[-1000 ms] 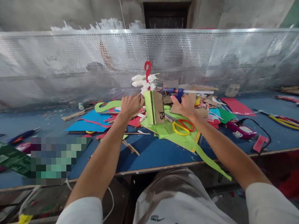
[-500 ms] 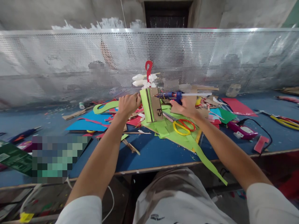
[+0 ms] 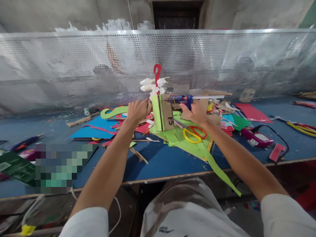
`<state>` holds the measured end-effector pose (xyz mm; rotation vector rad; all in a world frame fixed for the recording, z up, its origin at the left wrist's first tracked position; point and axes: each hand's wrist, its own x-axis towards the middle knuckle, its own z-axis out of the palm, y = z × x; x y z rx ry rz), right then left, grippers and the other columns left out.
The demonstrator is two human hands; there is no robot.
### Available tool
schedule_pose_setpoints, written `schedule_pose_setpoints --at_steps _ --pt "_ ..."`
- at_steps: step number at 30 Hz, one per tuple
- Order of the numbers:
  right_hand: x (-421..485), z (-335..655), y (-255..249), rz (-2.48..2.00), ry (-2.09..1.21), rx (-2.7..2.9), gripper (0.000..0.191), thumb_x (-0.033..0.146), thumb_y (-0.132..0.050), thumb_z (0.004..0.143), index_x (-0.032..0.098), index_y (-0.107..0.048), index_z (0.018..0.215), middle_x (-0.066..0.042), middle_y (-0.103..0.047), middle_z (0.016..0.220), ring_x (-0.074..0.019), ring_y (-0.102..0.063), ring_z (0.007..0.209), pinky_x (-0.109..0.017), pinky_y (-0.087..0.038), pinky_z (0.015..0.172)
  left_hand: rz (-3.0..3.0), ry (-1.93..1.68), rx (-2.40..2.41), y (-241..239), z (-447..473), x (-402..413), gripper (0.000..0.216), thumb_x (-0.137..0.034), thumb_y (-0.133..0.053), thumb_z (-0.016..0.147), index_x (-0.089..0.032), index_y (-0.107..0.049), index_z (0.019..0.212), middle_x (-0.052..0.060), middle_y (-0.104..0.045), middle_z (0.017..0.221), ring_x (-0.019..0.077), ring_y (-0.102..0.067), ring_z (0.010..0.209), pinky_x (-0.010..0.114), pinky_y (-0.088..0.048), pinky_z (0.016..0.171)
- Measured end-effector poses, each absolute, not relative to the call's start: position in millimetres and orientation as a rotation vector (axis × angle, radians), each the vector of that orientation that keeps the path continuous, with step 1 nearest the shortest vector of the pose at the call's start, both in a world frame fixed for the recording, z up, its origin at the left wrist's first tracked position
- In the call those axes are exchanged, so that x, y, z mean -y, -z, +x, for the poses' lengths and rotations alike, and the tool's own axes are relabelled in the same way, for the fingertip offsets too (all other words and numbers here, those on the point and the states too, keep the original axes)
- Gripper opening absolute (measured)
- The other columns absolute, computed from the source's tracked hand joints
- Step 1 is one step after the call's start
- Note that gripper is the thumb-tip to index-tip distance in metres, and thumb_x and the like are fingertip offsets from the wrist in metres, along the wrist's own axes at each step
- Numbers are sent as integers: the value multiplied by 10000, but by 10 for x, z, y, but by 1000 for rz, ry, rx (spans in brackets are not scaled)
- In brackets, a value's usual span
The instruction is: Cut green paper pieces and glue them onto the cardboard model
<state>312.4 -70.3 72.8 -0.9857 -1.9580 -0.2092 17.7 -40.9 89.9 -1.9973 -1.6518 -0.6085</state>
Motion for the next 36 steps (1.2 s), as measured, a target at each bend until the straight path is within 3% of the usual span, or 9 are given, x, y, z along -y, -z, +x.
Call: schedule_pose_setpoints --at_steps 6,12,18,23,27,36 --pt "752 3100 -756 -1003 154 2060 481 606 -450 1036 209 -611 818 -95 -650 788 -257 -591 770 -391 -428 752 -1958 592 1701 -888 123 375 612 -433 -226 1071 -169 -773 1144 209 -790 1026 355 -735 968 394 -438 802" --pt "820 3099 -800 -953 61 2171 476 592 -474 1029 236 -477 712 -55 -551 684 -223 -522 689 -385 -408 707 -1944 600 1779 -886 49 340 629 -441 -207 1070 -166 -766 1157 218 -774 1042 375 -720 986 421 -444 836" --pt "890 3107 -805 -925 -155 2133 445 607 -500 1027 248 -457 767 -19 -486 666 -222 -549 709 -351 -395 651 -1954 592 1800 -878 42 340 620 -435 -210 1066 -165 -760 1161 227 -769 1047 386 -716 996 437 -448 845" --pt "842 3092 -783 -1009 -3 2121 496 601 -473 1026 248 -431 680 -36 -499 629 -209 -493 627 -372 -381 644 -1957 571 1801 -878 74 359 639 -455 -198 1070 -167 -756 1190 222 -773 1053 378 -718 997 437 -454 860" --pt "793 3082 -762 -1034 142 2121 520 623 -423 1030 240 -478 682 -79 -566 684 -238 -525 681 -402 -400 708 -1969 564 1796 -879 91 362 646 -455 -197 1068 -167 -759 1200 227 -774 1063 384 -718 1011 443 -456 867" --pt "853 3070 -822 -989 136 2240 486 621 -466 1016 230 -526 734 -70 -600 719 -213 -499 678 -367 -366 681 -1954 579 1821 -851 11 288 660 -462 -183 1063 -177 -768 1176 222 -774 1074 388 -712 1022 440 -456 855"
